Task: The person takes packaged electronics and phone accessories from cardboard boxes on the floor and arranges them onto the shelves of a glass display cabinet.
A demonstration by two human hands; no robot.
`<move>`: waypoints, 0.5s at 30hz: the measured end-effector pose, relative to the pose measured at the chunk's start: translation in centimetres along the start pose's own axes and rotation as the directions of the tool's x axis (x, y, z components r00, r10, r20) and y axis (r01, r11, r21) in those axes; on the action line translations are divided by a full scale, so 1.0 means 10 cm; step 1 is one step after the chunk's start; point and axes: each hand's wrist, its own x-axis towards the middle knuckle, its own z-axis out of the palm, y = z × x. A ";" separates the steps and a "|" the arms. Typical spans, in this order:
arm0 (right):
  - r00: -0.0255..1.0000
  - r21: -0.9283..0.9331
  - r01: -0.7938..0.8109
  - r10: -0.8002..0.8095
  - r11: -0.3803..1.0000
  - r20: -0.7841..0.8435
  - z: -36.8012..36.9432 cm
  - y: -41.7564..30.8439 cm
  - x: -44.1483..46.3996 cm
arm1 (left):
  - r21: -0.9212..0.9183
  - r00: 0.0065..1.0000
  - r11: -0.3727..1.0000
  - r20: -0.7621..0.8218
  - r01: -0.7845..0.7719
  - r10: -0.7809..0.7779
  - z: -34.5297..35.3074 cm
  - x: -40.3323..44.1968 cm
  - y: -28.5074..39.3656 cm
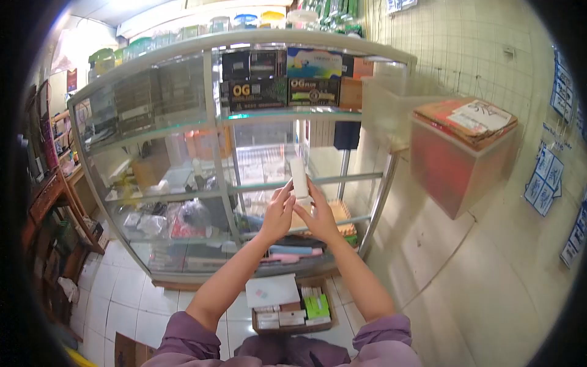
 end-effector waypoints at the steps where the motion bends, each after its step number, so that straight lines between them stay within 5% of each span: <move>1: 1.000 -0.015 -0.020 0.020 1.000 0.018 -0.05 0.09 0.21 | 0.024 1.000 1.000 0.007 0.003 -0.003 0.02 0.21 -0.08; 8: 0.998 -0.077 -0.060 0.060 0.995 0.005 -0.13 0.98 1.33 | 0.289 0.985 0.944 0.014 0.161 -0.173 0.33 1.34 -0.87; 12: 0.990 -0.111 -0.118 0.125 0.987 0.064 -0.12 1.55 1.78 | 0.256 0.944 0.919 0.062 0.298 -0.324 0.47 1.83 -1.41; 15: 0.969 0.149 -0.230 0.213 0.962 0.125 -0.05 2.20 2.22 | 0.310 0.905 0.858 -0.017 0.409 -0.425 0.63 2.09 -1.63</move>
